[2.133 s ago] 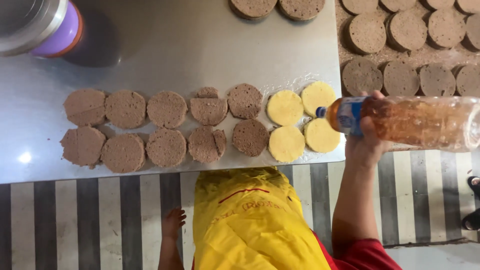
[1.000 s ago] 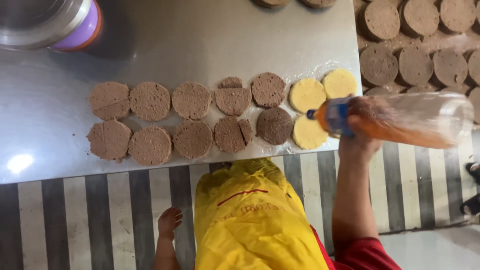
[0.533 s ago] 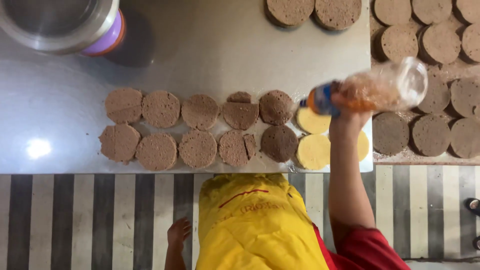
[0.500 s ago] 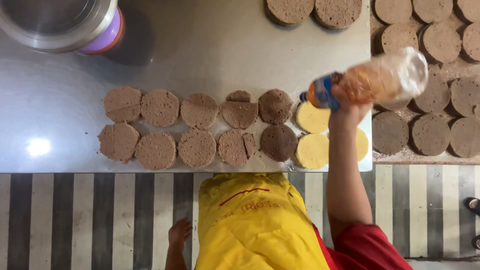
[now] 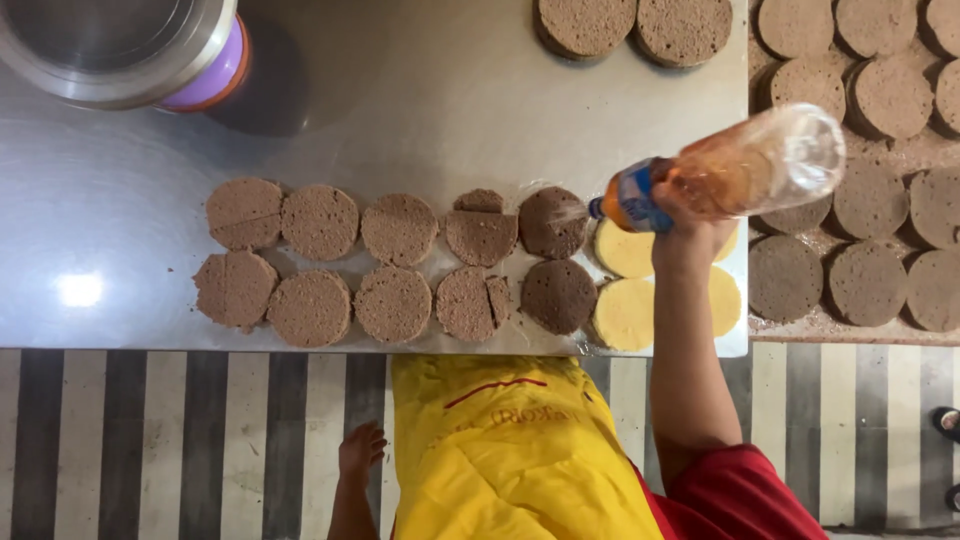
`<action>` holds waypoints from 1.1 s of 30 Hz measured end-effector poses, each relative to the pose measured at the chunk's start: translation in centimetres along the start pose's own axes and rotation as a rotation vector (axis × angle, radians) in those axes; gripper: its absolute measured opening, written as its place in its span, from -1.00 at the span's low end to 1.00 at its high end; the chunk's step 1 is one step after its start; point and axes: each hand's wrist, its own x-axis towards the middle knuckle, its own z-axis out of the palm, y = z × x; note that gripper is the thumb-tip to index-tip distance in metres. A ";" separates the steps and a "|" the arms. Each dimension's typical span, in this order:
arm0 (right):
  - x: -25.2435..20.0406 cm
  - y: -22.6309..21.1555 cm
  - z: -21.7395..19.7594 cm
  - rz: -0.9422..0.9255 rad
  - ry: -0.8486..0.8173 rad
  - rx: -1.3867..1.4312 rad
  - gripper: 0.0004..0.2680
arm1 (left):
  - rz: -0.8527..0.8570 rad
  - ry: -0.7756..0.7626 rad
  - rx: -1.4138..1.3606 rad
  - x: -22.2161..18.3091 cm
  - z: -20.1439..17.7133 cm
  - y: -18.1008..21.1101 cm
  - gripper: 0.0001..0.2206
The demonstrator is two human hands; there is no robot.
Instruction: Pour simple syrup from a plastic bottle to soak cake layers arranged on a counter.
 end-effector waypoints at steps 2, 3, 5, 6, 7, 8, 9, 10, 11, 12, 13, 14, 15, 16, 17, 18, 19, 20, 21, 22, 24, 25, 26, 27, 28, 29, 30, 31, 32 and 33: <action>-0.6 -0.5 0.6 -0.045 -0.021 0.028 -0.49 | -0.005 -0.013 0.021 0.4 0.1 1.4 -0.66; -1.5 -0.9 0.5 -0.067 -0.024 -0.010 -0.46 | -0.020 -0.013 0.054 0.6 0.0 1.8 -0.66; -3.0 -1.9 0.2 -0.085 -0.027 -0.049 -0.42 | -0.038 -0.010 0.089 0.6 -0.8 2.9 -0.66; -3.6 -2.5 -0.1 -0.081 0.018 0.001 -0.57 | -0.036 -0.017 0.115 0.5 -1.5 3.5 -0.65; -4.4 -3.3 -0.5 -0.075 0.066 0.046 -0.69 | -0.040 -0.025 0.143 0.1 -2.2 3.8 -0.64; -5.2 -3.5 1.7 -0.070 0.069 0.041 -0.69 | -0.048 -0.024 0.145 -0.1 -3.1 3.9 -0.64; -5.7 -3.6 4.1 -0.046 -0.020 0.076 -0.64 | -0.053 -0.025 0.151 0.2 -3.9 4.7 -0.63; -6.2 -3.8 6.4 -0.021 -0.109 0.110 -0.57 | -0.059 -0.025 0.157 0.4 -4.7 5.4 -0.61; -5.8 -1.5 7.4 -0.025 -0.105 0.111 -0.57 | -0.056 -0.027 0.162 1.1 -5.9 6.0 -0.61; -5.4 0.8 8.3 0.005 -0.020 0.124 -0.56 | -0.056 -0.037 0.150 1.9 -7.0 6.6 -0.62; -5.2 2.9 8.9 0.042 0.067 0.131 -0.53 | -0.064 -0.048 0.140 2.3 -8.1 6.6 -0.63; -6.0 3.1 10.2 0.043 0.074 0.126 -0.53 | -0.070 -0.050 0.146 2.7 -9.2 6.7 -0.63; -6.6 3.3 11.6 0.100 0.102 0.070 -0.49 | 0.021 -0.112 0.089 3.3 -10.0 7.1 -0.64; -7.2 3.6 13.0 0.156 0.130 0.015 -0.45 | 0.110 -0.176 0.031 3.8 -10.9 7.7 -0.65; -6.8 3.4 12.6 0.150 0.129 0.013 -0.45 | 0.113 -0.181 0.029 4.4 -11.3 8.2 -0.65; -6.3 3.3 12.2 0.139 0.173 -0.002 -0.44 | 0.092 -0.115 0.053 5.0 -11.7 8.8 -0.65; -5.8 3.0 11.7 0.134 0.211 -0.021 -0.43 | 0.065 -0.047 0.070 5.3 -12.0 8.7 -0.66; -5.4 3.0 11.0 0.134 0.202 -0.026 -0.43 | 0.063 -0.050 0.061 5.5 -12.3 8.6 -0.66; -5.2 2.9 10.0 0.130 0.267 -0.055 -0.42 | 0.122 -0.093 0.043 5.3 -12.8 8.1 -0.65; -5.0 2.7 8.9 0.126 0.332 -0.084 -0.41 | 0.181 -0.135 0.024 5.1 -13.3 7.6 -0.63; -3.4 5.1 9.7 0.026 0.221 -0.002 -0.42 | 0.133 -0.121 0.039 5.2 -12.7 7.6 -0.64; -2.8 6.5 10.1 -0.066 0.117 0.081 -0.43 | 0.082 -0.099 0.060 5.1 -12.8 7.8 -0.64; -3.9 5.8 12.3 -0.067 0.119 0.084 -0.43 | 0.085 -0.098 0.062 5.0 -12.6 7.4 -0.64; -5.1 5.1 14.5 0.098 0.237 -0.003 -0.39 | 0.030 -0.097 0.091 5.0 -12.5 7.3 -0.64; -6.3 4.4 16.6 0.265 0.355 -0.089 -0.35 | -0.026 -0.096 0.119 5.0 -12.4 7.2 -0.65; -7.1 5.0 14.0 0.259 0.360 -0.089 -0.35 | -0.023 -0.101 0.124 5.2 -12.3 7.3 -0.65; -8.1 5.7 11.4 0.123 0.150 -0.058 -0.36 | -0.027 -0.082 0.120 5.5 -12.2 7.3 -0.64; -8.8 6.3 8.9 -0.008 -0.068 -0.030 -0.36 | -0.034 -0.060 0.106 5.4 -12.0 6.8 -0.64; -7.8 6.3 7.9 -0.007 -0.072 -0.032 -0.36 | -0.036 -0.061 0.102 5.6 -11.9 6.7 -0.64; -7.3 6.0 6.5 -0.062 -0.025 -0.089 -0.51 | 0.019 -0.107 0.092 5.4 -12.2 6.1 -0.63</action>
